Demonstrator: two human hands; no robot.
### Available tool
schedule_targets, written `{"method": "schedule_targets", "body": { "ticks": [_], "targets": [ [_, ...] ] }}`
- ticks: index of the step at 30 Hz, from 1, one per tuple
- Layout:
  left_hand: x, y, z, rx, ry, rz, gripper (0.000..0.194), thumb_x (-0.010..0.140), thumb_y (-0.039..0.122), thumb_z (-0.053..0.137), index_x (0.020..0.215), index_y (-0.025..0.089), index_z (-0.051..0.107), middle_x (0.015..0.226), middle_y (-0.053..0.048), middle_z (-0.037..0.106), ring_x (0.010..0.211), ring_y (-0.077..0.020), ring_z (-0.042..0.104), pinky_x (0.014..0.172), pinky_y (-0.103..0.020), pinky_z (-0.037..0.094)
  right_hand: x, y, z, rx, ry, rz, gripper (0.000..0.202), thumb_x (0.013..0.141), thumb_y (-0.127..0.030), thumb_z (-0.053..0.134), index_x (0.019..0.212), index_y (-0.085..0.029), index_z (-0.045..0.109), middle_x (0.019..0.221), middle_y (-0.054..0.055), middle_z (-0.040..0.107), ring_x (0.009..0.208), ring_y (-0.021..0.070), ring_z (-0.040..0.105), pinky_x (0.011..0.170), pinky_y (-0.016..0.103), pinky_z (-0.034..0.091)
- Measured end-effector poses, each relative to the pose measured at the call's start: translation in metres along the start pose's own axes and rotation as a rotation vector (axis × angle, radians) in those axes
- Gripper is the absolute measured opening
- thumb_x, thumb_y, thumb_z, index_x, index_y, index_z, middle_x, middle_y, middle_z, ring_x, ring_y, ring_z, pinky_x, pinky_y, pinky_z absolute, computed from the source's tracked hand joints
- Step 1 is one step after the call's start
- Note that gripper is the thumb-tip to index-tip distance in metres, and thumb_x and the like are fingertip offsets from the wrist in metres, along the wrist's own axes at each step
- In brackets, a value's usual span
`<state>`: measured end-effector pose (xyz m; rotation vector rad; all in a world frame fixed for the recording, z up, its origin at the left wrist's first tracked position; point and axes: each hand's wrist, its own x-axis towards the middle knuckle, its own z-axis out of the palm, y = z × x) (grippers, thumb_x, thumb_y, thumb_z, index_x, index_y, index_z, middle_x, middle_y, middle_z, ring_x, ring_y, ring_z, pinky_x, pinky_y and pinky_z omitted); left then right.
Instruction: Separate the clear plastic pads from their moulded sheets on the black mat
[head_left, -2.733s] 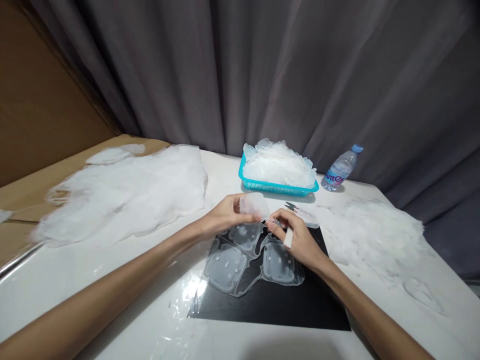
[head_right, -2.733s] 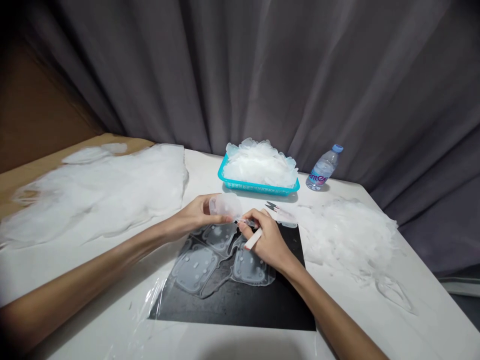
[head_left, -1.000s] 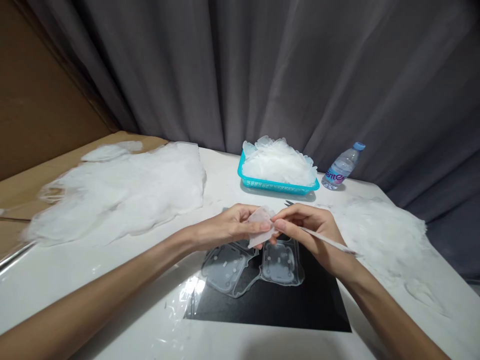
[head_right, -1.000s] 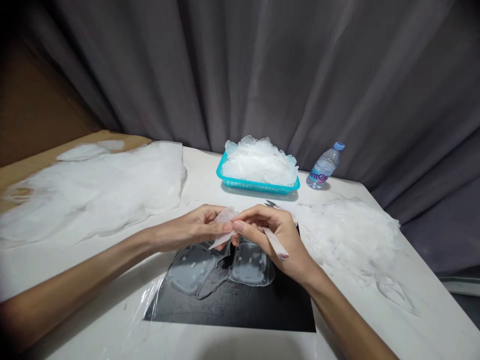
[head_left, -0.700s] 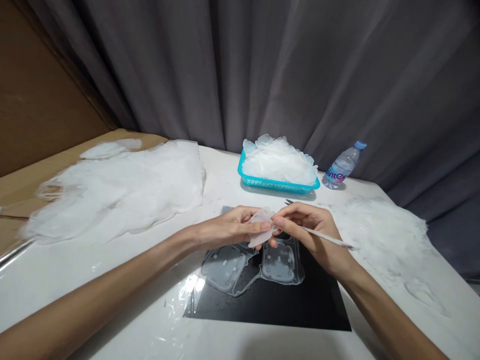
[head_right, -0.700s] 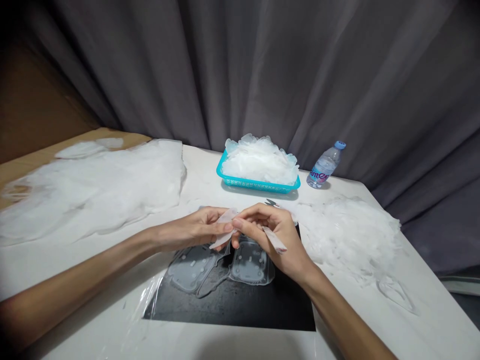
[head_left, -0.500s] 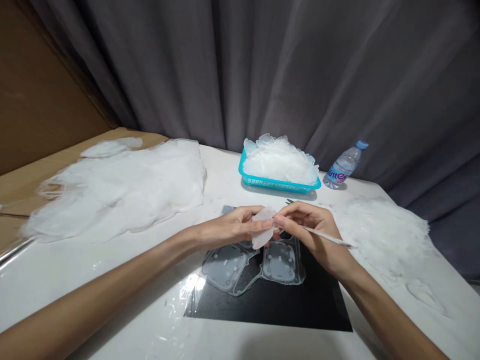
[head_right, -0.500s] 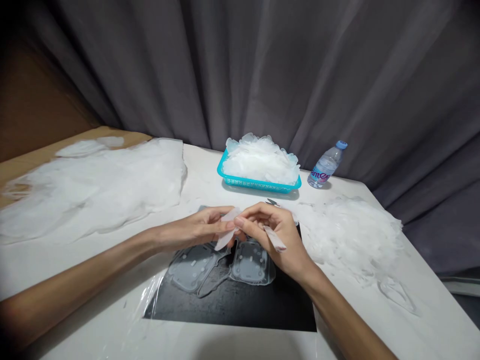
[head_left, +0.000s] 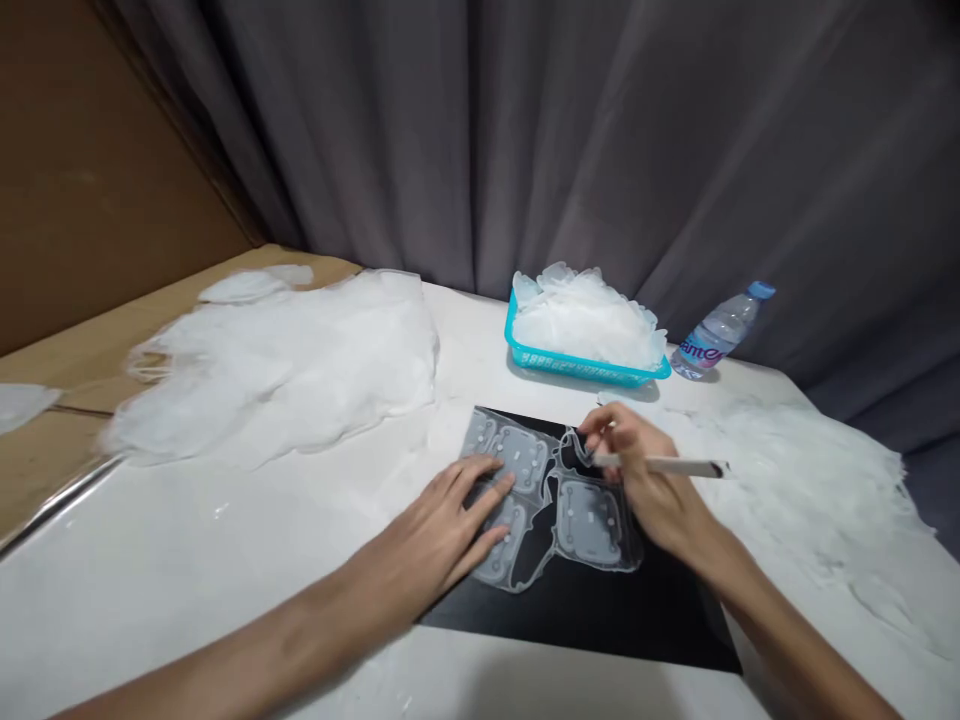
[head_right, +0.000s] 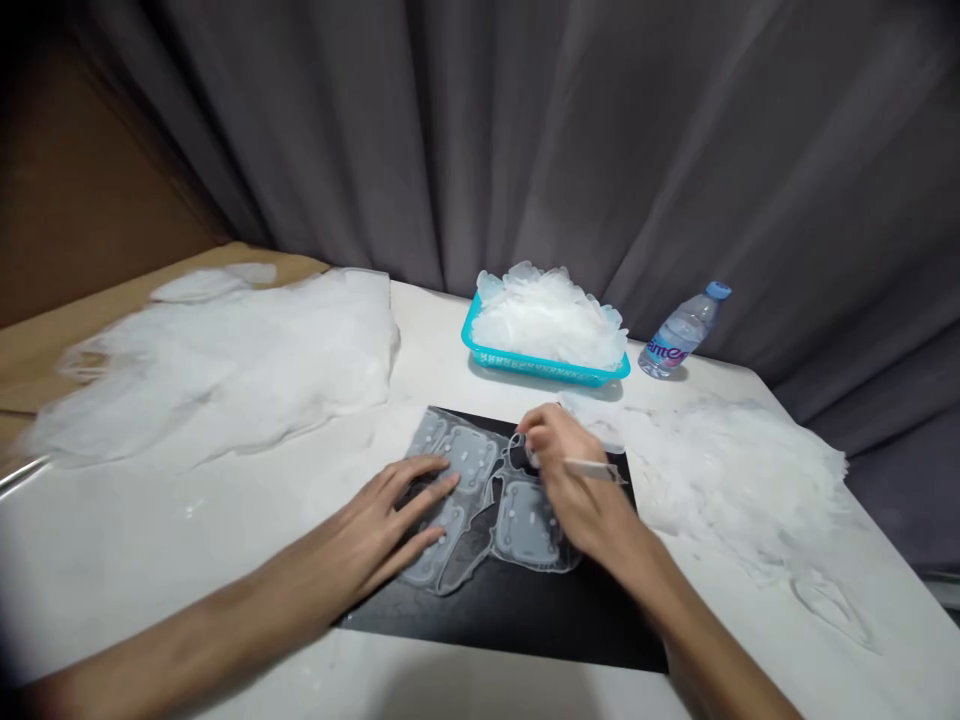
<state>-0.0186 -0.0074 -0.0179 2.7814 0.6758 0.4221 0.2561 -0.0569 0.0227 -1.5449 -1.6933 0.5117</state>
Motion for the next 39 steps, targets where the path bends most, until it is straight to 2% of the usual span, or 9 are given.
{"method": "schedule_targets", "body": {
  "ticks": [2,5,7,12,18,23,34,36,39],
  "targets": [
    [-0.003,0.015,0.007,0.074,0.074,-0.04,0.043,0.112,0.023,0.025,0.15,0.02,0.045,0.143,-0.015,0.054,0.136,-0.0243,0.052,0.109,-0.043,0.053,-0.005,-0.017,0.021,0.12,-0.121,0.031,0.035,0.106,-0.051,0.047,0.094,-0.022,0.063,0.083,0.0,0.062,0.071,0.0147,0.06,0.07,0.029,0.048],
    [-0.006,0.029,0.009,0.209,0.152,-0.082,0.04,0.111,0.026,0.028,0.134,0.011,0.056,0.131,-0.019,0.062,0.128,-0.03,0.057,0.1,-0.045,0.057,-0.009,-0.022,0.038,0.225,-0.233,0.056,0.017,0.098,-0.037,0.067,0.091,-0.022,0.066,0.091,-0.001,0.065,0.077,0.0132,0.063,0.071,0.025,0.049],
    [-0.009,0.032,0.008,0.29,0.171,-0.046,0.036,0.11,0.027,0.036,0.126,0.007,0.061,0.122,-0.019,0.066,0.12,-0.0333,0.061,0.096,-0.047,0.059,-0.01,-0.018,0.042,0.25,-0.276,0.068,0.011,0.097,-0.033,0.068,0.094,-0.022,0.069,0.094,0.0,0.068,0.079,0.0134,0.065,0.072,0.025,0.051],
    [-0.015,0.03,0.005,0.361,0.254,0.048,0.032,0.106,0.029,0.05,0.123,0.007,0.065,0.114,-0.014,0.074,0.101,-0.0297,0.069,0.079,-0.042,0.062,-0.015,-0.016,0.042,0.202,-0.331,-0.005,0.01,0.099,-0.029,0.065,0.098,-0.023,0.072,0.1,0.002,0.072,0.09,0.0166,0.069,0.083,0.028,0.053],
    [-0.015,0.032,0.002,0.31,0.163,-0.01,0.034,0.107,0.032,0.049,0.128,0.011,0.064,0.123,-0.013,0.074,0.107,-0.0303,0.07,0.067,-0.036,0.061,-0.018,-0.022,0.045,0.133,-0.332,-0.062,0.012,0.103,-0.029,0.06,0.101,-0.024,0.071,0.102,0.003,0.072,0.096,0.0202,0.068,0.09,0.032,0.051],
    [-0.012,0.033,0.002,0.322,0.162,-0.017,0.035,0.108,0.031,0.045,0.126,0.009,0.065,0.118,-0.014,0.076,0.101,-0.0305,0.073,0.065,-0.039,0.062,-0.018,-0.024,0.044,0.087,-0.359,-0.092,0.014,0.106,-0.028,0.054,0.103,-0.023,0.067,0.103,0.004,0.07,0.096,0.0204,0.066,0.089,0.033,0.051],
    [-0.013,0.03,0.0,0.272,0.127,-0.018,0.035,0.106,0.033,0.048,0.123,0.01,0.068,0.119,-0.014,0.076,0.102,-0.0318,0.074,0.067,-0.042,0.065,-0.025,-0.017,0.047,-0.193,-0.336,-0.347,0.014,0.107,-0.019,0.045,0.111,-0.02,0.059,0.105,0.009,0.069,0.097,0.0237,0.065,0.087,0.04,0.055],
    [-0.013,0.029,0.0,0.266,0.147,-0.008,0.034,0.106,0.033,0.047,0.123,0.011,0.068,0.118,-0.014,0.076,0.101,-0.0309,0.074,0.072,-0.043,0.065,-0.024,-0.016,0.046,-0.151,-0.328,-0.347,0.013,0.107,-0.02,0.047,0.112,-0.022,0.059,0.104,0.007,0.069,0.097,0.0226,0.065,0.088,0.039,0.055],
    [-0.012,0.025,0.0,0.227,0.177,0.026,0.034,0.106,0.032,0.048,0.124,0.01,0.067,0.115,-0.013,0.075,0.108,-0.031,0.072,0.09,-0.045,0.063,-0.022,-0.014,0.049,-0.174,-0.3,-0.377,0.012,0.107,-0.021,0.048,0.112,-0.021,0.06,0.103,0.008,0.07,0.098,0.0224,0.066,0.088,0.038,0.056]
  ]
}}
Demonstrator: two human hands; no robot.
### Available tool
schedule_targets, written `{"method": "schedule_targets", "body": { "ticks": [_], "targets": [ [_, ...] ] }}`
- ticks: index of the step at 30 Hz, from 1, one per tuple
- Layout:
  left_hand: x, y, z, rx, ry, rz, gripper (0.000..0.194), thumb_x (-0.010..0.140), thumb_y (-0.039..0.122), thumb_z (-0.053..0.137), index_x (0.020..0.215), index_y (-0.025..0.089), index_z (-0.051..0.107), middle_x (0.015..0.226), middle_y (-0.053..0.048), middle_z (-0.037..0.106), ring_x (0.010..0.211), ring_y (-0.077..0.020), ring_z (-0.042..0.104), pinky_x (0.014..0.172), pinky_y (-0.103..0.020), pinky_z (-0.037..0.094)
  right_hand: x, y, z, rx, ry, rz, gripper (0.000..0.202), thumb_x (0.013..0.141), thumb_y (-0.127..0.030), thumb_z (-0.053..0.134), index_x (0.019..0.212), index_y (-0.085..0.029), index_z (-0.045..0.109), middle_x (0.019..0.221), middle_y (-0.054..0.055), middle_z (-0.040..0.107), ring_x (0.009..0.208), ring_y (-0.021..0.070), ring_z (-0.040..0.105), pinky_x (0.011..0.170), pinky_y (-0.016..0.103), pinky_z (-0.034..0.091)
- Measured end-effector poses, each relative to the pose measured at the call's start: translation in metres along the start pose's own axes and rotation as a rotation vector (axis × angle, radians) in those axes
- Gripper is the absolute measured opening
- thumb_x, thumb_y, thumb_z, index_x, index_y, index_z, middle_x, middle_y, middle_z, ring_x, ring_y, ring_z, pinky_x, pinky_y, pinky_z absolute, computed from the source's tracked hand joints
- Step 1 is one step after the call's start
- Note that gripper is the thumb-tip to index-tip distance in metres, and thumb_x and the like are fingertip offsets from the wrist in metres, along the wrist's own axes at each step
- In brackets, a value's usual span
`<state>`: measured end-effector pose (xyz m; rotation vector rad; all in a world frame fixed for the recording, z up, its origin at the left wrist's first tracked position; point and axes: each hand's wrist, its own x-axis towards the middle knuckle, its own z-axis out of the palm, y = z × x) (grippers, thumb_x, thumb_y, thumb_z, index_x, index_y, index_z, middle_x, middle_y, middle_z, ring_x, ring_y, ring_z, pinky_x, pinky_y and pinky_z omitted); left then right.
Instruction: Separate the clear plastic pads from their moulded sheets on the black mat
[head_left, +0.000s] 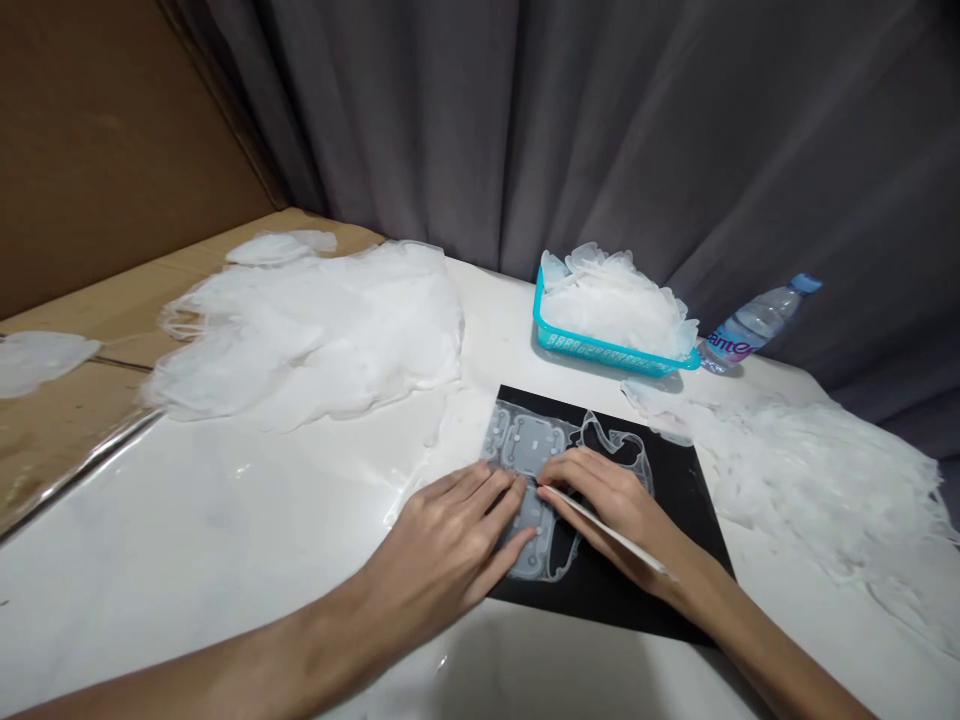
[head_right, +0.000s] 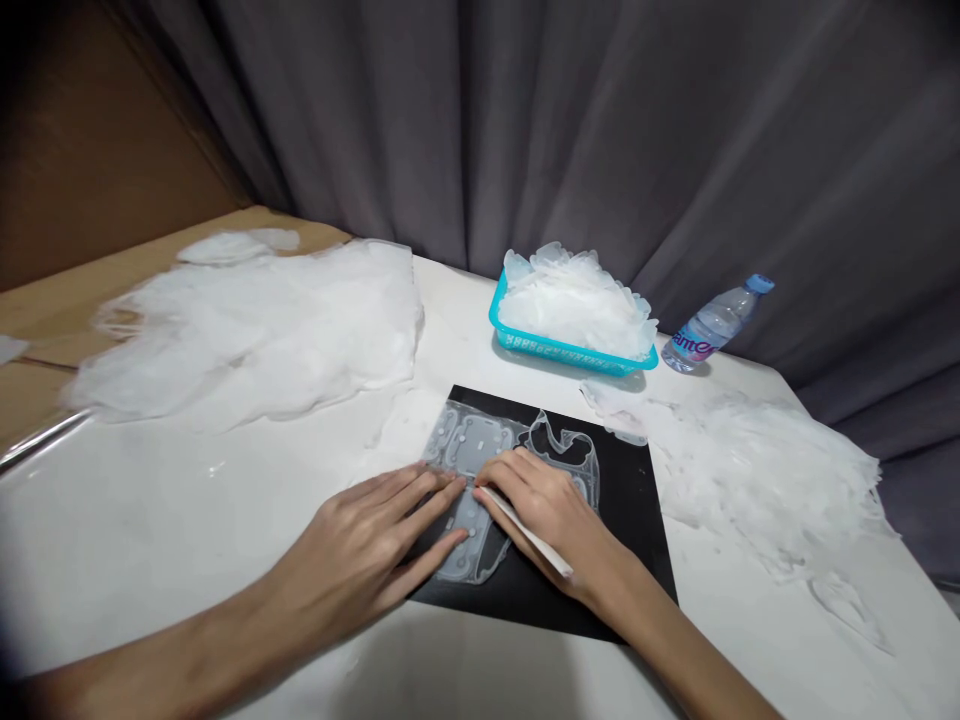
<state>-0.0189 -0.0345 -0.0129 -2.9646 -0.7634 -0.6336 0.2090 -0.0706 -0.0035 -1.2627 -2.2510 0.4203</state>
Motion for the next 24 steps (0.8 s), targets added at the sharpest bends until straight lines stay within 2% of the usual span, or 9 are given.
{"method": "schedule_targets", "body": {
  "ticks": [5,10,12,15,17,18,20,22,24],
  "targets": [
    [0.001,-0.008,0.002,-0.102,0.007,0.02,0.035,0.103,0.034,0.053,0.127,0.011,0.064,0.115,-0.013,0.072,0.114,-0.0295,0.07,0.109,-0.048,0.054,-0.002,0.003,0.01,-0.292,0.008,-0.104,0.019,0.108,-0.018,0.045,0.112,-0.018,0.063,0.101,0.009,0.072,0.095,0.0227,0.07,0.082,0.034,0.058],
    [0.002,-0.008,0.002,-0.14,-0.084,-0.07,0.034,0.103,0.038,0.055,0.126,0.015,0.065,0.118,-0.012,0.074,0.117,-0.0319,0.069,0.099,-0.047,0.06,-0.004,-0.004,0.02,-0.493,-0.043,-0.167,0.038,0.103,-0.01,0.046,0.14,-0.012,0.055,0.128,0.017,0.068,0.122,0.0312,0.062,0.093,0.039,0.057],
    [0.004,-0.007,-0.001,-0.157,-0.131,-0.109,0.033,0.102,0.04,0.057,0.122,0.015,0.066,0.118,-0.011,0.075,0.118,-0.0329,0.068,0.094,-0.047,0.061,0.006,0.001,0.013,-0.431,0.06,-0.118,0.035,0.103,-0.012,0.047,0.135,-0.015,0.06,0.122,0.015,0.07,0.117,0.0291,0.065,0.093,0.038,0.058],
    [0.009,-0.01,-0.004,-0.185,-0.201,-0.122,0.033,0.101,0.043,0.058,0.118,0.016,0.068,0.118,-0.011,0.074,0.118,-0.0333,0.067,0.09,-0.047,0.061,0.024,0.026,-0.026,-0.338,0.397,0.102,0.03,0.105,-0.022,0.042,0.122,-0.022,0.068,0.108,0.01,0.072,0.1,0.0267,0.068,0.089,0.041,0.058],
    [0.011,-0.012,-0.006,-0.203,-0.221,-0.117,0.034,0.101,0.045,0.058,0.116,0.017,0.069,0.117,-0.01,0.073,0.118,-0.0328,0.067,0.089,-0.047,0.061,0.025,0.05,-0.069,-0.375,0.593,0.236,0.041,0.108,-0.023,0.03,0.121,-0.016,0.068,0.101,0.015,0.07,0.097,0.0309,0.067,0.087,0.051,0.054],
    [0.012,-0.014,-0.007,-0.208,-0.221,-0.118,0.033,0.101,0.045,0.058,0.115,0.017,0.069,0.116,-0.011,0.073,0.117,-0.0325,0.066,0.087,-0.045,0.061,0.021,0.062,-0.091,-0.397,0.791,0.376,0.04,0.107,-0.027,0.033,0.114,-0.016,0.071,0.096,0.014,0.071,0.092,0.0308,0.068,0.086,0.05,0.054],
    [0.012,-0.016,-0.008,-0.214,-0.206,-0.122,0.033,0.101,0.046,0.058,0.112,0.017,0.07,0.113,-0.011,0.072,0.114,-0.032,0.066,0.077,-0.039,0.061,0.004,0.079,-0.126,-0.433,0.992,0.516,0.033,0.103,-0.033,0.048,0.109,-0.013,0.073,0.095,0.016,0.071,0.096,0.0332,0.068,0.089,0.049,0.052],
    [0.01,-0.017,-0.008,-0.217,-0.177,-0.128,0.032,0.1,0.046,0.059,0.111,0.018,0.07,0.113,-0.011,0.071,0.113,-0.0316,0.065,0.068,-0.035,0.059,-0.019,0.089,-0.139,-0.502,0.925,0.512,0.032,0.101,-0.037,0.051,0.105,-0.015,0.074,0.103,0.018,0.071,0.103,0.0345,0.066,0.093,0.049,0.05],
    [0.007,-0.014,-0.008,-0.216,-0.147,-0.129,0.03,0.1,0.044,0.059,0.113,0.018,0.069,0.115,-0.011,0.07,0.112,-0.0315,0.065,0.068,-0.036,0.06,-0.037,0.093,-0.126,-0.516,0.79,0.445,0.033,0.101,-0.039,0.048,0.101,-0.018,0.074,0.099,0.016,0.07,0.097,0.0327,0.066,0.089,0.047,0.05]
  ]
}}
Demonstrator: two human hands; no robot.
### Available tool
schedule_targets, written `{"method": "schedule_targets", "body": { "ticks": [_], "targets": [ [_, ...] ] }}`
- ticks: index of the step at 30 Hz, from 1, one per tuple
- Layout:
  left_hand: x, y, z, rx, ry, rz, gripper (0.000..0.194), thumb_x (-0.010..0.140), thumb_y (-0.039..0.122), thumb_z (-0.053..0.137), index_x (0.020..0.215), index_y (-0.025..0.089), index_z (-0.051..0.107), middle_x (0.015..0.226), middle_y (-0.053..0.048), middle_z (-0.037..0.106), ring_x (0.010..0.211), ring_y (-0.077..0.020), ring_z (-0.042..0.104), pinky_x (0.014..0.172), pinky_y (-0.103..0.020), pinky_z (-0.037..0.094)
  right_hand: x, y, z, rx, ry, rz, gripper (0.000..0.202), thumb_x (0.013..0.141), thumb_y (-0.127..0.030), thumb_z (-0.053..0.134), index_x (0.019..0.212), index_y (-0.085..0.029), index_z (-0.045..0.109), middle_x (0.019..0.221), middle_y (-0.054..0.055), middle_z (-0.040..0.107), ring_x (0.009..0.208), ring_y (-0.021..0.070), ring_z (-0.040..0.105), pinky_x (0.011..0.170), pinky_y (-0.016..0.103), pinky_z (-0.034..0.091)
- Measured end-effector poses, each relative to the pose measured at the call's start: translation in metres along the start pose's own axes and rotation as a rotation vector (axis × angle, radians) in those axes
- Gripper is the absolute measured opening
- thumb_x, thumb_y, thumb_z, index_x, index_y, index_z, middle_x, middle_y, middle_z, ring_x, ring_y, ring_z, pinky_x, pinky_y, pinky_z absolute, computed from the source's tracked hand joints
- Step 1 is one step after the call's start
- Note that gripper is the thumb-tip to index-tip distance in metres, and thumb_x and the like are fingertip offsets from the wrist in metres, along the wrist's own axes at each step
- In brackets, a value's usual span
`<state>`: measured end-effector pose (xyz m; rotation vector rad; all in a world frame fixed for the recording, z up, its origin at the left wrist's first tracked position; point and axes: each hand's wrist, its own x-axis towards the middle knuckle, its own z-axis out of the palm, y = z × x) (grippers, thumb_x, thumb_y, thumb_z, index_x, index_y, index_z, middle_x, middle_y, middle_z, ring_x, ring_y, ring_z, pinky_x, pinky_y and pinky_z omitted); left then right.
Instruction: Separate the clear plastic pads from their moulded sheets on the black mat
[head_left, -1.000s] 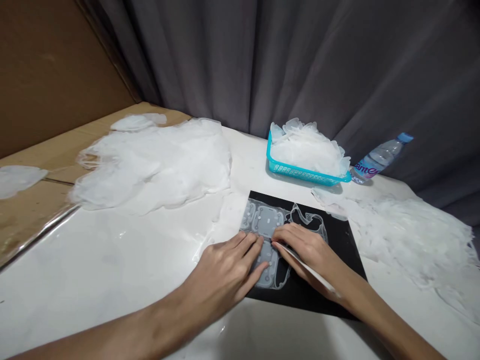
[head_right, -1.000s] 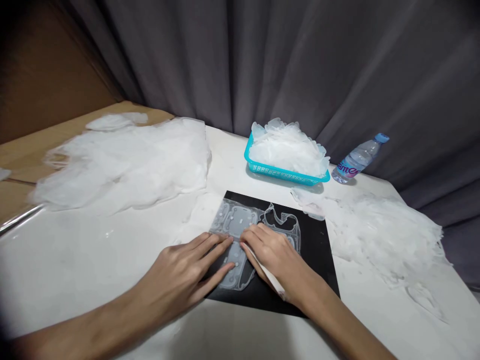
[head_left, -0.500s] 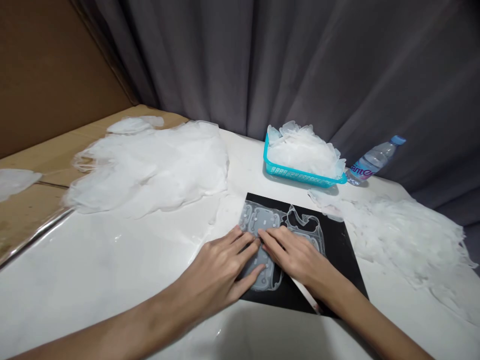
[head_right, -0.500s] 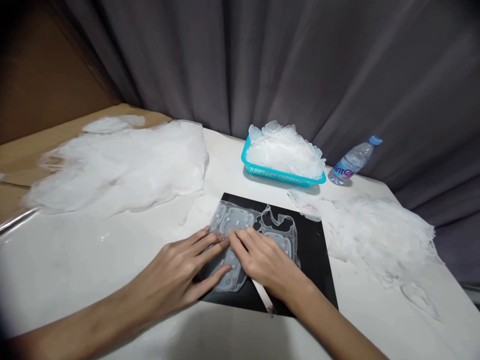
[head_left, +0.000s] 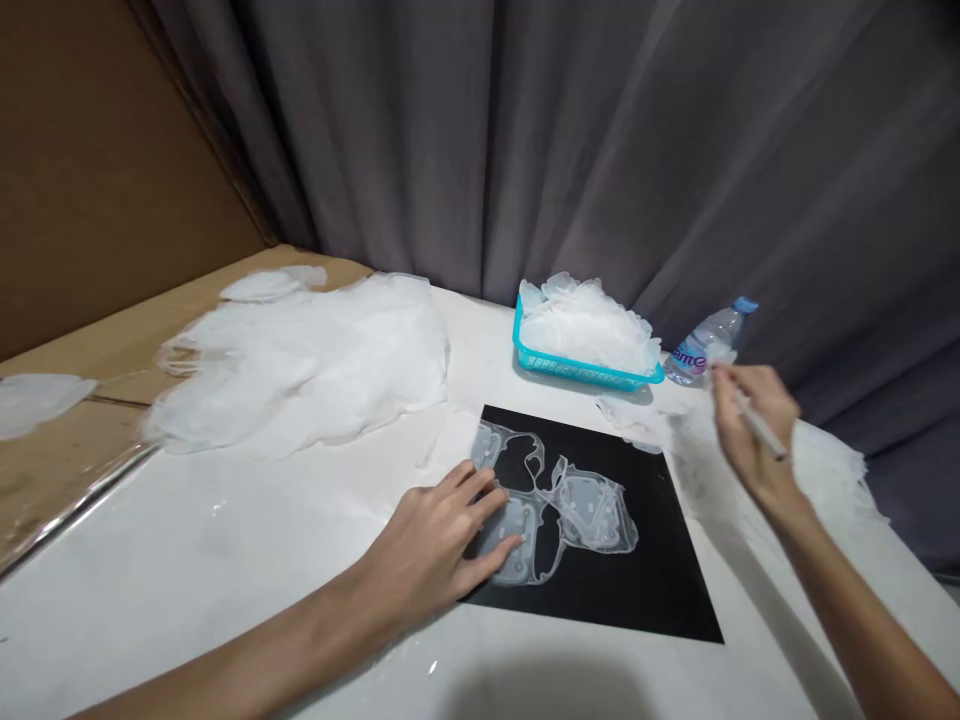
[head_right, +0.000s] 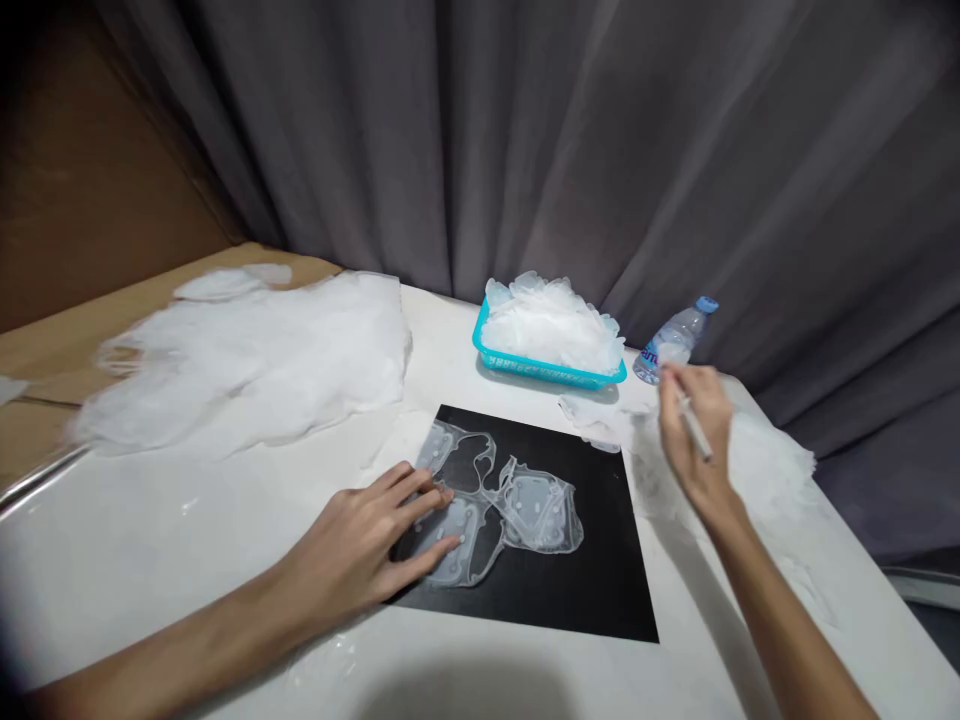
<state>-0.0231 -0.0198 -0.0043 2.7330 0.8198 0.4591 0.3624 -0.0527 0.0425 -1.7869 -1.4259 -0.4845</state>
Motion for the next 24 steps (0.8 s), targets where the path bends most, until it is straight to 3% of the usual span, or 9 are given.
{"method": "schedule_targets", "body": {
  "ticks": [5,9,12,16,19,24],
  "targets": [
    [-0.004,0.025,0.011,0.009,0.018,-0.014,0.036,0.106,0.036,0.049,0.132,0.015,0.061,0.128,-0.014,0.069,0.122,-0.034,0.062,0.09,-0.049,0.061,-0.056,-0.017,0.024,0.118,-0.345,-0.148,0.034,0.103,-0.04,0.047,0.122,-0.018,0.066,0.09,0.01,0.064,0.084,0.0278,0.063,0.081,0.044,0.052],
    [0.002,0.044,0.011,-0.109,-0.035,0.014,0.044,0.11,0.037,0.039,0.147,0.015,0.048,0.143,-0.013,0.061,0.135,-0.0287,0.055,0.105,-0.045,0.055,-0.062,-0.064,0.024,0.276,-0.419,-0.039,0.027,0.102,-0.04,0.055,0.12,-0.02,0.063,0.095,0.008,0.066,0.083,0.0241,0.064,0.08,0.038,0.052],
    [-0.003,0.038,-0.001,-0.103,-0.02,0.04,0.043,0.11,0.031,0.037,0.148,0.013,0.047,0.146,-0.014,0.058,0.135,-0.027,0.054,0.11,-0.045,0.051,-0.06,-0.11,0.023,0.515,-0.625,-0.02,0.018,0.102,-0.039,0.058,0.104,-0.022,0.066,0.098,0.006,0.069,0.088,0.022,0.066,0.083,0.035,0.053],
    [-0.025,0.013,-0.013,0.096,0.023,0.01,0.035,0.106,0.029,0.045,0.132,0.011,0.061,0.129,-0.017,0.067,0.118,-0.0345,0.063,0.095,-0.051,0.058,-0.067,-0.153,0.036,0.709,-0.851,-0.094,0.013,0.102,-0.032,0.06,0.099,-0.022,0.067,0.097,0.003,0.068,0.09,0.0184,0.065,0.084,0.03,0.052],
    [-0.031,0.007,-0.01,0.17,0.046,0.06,0.035,0.105,0.026,0.046,0.132,0.009,0.061,0.129,-0.019,0.068,0.116,-0.0353,0.065,0.094,-0.051,0.059,-0.075,-0.152,0.046,0.756,-0.915,-0.141,0.011,0.103,-0.03,0.059,0.104,-0.022,0.067,0.105,0.004,0.069,0.099,0.0191,0.065,0.091,0.032,0.051],
    [-0.017,0.018,0.001,0.101,0.022,0.064,0.032,0.104,0.024,0.048,0.128,0.009,0.063,0.127,-0.017,0.068,0.115,-0.0322,0.067,0.097,-0.048,0.06,-0.08,-0.12,0.041,0.601,-0.862,-0.174,0.013,0.105,-0.03,0.056,0.11,-0.025,0.066,0.109,0.005,0.07,0.102,0.021,0.065,0.093,0.035,0.051]
  ]
}}
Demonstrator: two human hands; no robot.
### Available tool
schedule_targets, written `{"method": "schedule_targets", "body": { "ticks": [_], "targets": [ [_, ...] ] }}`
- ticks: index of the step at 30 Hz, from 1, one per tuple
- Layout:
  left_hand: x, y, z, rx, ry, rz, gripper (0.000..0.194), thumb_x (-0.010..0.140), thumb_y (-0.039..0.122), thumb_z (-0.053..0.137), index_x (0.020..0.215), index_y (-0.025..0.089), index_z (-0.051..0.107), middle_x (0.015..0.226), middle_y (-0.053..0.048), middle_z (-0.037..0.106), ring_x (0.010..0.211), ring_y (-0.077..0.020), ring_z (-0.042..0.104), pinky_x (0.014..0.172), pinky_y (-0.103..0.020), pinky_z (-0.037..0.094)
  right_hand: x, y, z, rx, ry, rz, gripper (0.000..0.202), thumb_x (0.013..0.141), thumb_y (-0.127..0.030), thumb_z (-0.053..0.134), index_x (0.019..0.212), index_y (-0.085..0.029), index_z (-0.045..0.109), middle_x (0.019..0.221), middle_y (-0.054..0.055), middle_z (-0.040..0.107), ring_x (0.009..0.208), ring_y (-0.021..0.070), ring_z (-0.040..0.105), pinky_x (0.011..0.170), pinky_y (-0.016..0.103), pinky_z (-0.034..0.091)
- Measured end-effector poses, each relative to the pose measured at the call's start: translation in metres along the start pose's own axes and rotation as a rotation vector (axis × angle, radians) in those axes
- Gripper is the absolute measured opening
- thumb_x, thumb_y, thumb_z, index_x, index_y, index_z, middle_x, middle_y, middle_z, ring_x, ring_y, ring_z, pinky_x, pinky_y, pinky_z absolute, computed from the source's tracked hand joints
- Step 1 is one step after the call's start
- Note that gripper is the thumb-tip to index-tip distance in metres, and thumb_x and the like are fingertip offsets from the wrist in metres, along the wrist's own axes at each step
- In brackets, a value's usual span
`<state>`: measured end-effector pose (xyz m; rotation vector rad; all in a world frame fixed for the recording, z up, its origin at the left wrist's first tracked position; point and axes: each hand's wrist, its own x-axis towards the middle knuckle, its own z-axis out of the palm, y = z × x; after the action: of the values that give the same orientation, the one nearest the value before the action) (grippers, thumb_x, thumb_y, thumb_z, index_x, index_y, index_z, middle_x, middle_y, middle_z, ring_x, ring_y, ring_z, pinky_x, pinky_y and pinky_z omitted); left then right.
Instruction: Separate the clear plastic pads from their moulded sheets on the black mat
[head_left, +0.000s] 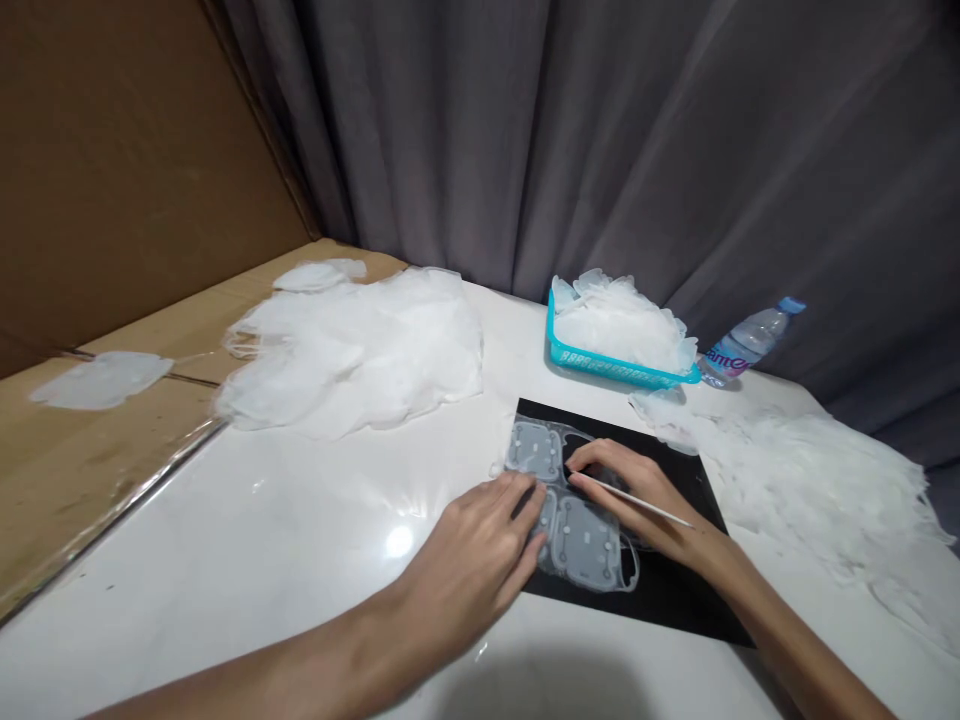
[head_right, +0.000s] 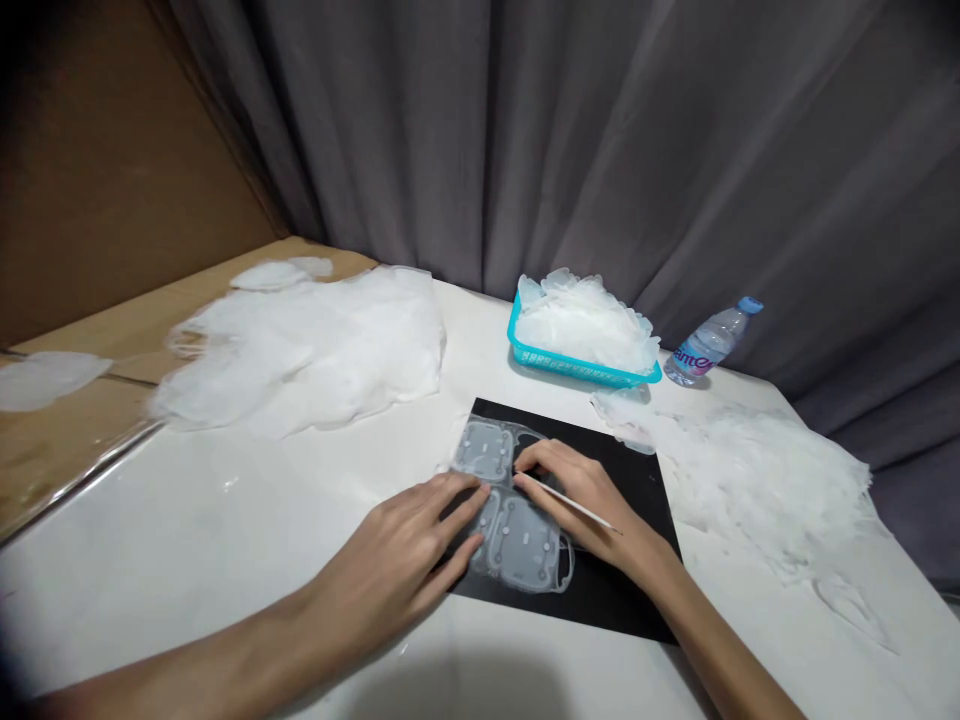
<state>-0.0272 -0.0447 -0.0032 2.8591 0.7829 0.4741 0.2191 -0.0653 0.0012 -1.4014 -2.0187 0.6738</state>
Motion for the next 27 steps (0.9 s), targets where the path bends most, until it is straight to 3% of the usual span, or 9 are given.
{"method": "schedule_targets", "body": {
  "ticks": [4,7,17,27],
  "targets": [
    [0.006,0.003,0.004,-0.002,0.002,-0.067,0.042,0.103,0.031,0.055,0.141,0.012,0.055,0.136,-0.018,0.063,0.124,-0.0349,0.062,0.088,-0.046,0.063,-0.003,0.0,-0.003,-0.015,0.078,-0.02,0.01,0.103,-0.029,0.059,0.107,-0.025,0.067,0.107,0.005,0.07,0.102,0.021,0.066,0.094,0.035,0.051],
    [0.002,0.001,0.006,0.026,0.03,-0.071,0.052,0.102,0.038,0.058,0.144,0.008,0.051,0.133,-0.019,0.064,0.123,-0.036,0.062,0.085,-0.046,0.064,0.002,-0.004,0.005,0.105,0.008,-0.079,0.008,0.102,-0.026,0.061,0.107,-0.025,0.068,0.111,0.004,0.071,0.106,0.0204,0.066,0.097,0.035,0.051],
    [-0.002,0.0,0.013,0.149,0.16,0.026,0.05,0.104,0.039,0.052,0.134,-0.001,0.059,0.132,-0.025,0.069,0.116,-0.0361,0.07,0.092,-0.047,0.062,0.006,-0.004,0.011,0.147,-0.027,-0.086,0.01,0.102,-0.021,0.061,0.108,-0.024,0.068,0.111,0.002,0.072,0.106,0.0175,0.067,0.098,0.032,0.052],
    [0.002,-0.001,0.012,0.142,0.154,0.03,0.05,0.101,0.039,0.055,0.133,0.001,0.063,0.129,-0.021,0.072,0.113,-0.0352,0.072,0.092,-0.049,0.061,0.006,-0.007,0.014,0.025,-0.022,-0.154,0.013,0.105,-0.018,0.054,0.114,-0.023,0.063,0.113,0.005,0.07,0.11,0.0197,0.066,0.1,0.036,0.053]
  ]
}}
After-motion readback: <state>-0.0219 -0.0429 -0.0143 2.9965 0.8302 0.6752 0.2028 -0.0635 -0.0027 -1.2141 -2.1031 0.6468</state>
